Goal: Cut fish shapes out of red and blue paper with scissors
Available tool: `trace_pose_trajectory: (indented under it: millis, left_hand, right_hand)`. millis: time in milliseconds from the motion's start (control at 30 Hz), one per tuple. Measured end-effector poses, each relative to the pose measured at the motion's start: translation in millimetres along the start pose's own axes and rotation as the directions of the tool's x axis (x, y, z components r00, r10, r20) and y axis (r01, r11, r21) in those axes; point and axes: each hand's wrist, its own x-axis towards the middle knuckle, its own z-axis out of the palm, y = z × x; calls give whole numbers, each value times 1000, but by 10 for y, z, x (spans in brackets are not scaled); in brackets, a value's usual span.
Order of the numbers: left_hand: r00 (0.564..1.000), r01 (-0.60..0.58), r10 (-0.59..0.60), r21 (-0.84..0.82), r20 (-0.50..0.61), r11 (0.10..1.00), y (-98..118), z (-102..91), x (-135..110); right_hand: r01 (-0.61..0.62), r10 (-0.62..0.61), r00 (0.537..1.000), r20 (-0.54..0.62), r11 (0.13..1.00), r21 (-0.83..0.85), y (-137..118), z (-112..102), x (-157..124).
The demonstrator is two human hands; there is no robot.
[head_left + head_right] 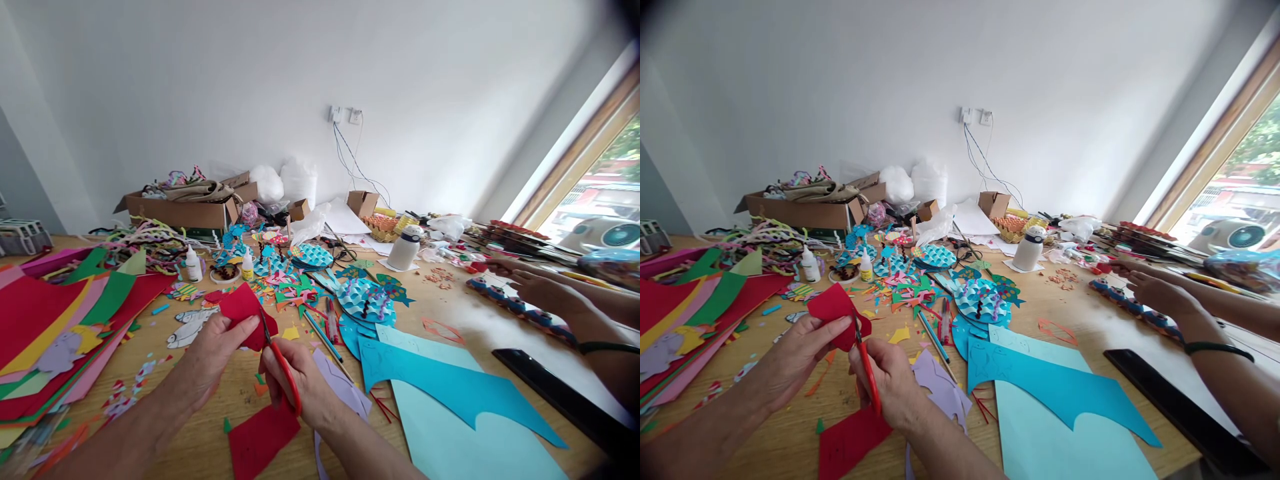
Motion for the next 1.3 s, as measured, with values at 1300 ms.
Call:
trace_pose_trajectory:
  millis: [1300]
  left_hand:
    - [991, 112, -107, -52, 84, 992, 34, -149, 31]
  right_hand:
    - [-55, 54, 998, 15, 994, 92, -2, 21, 16]
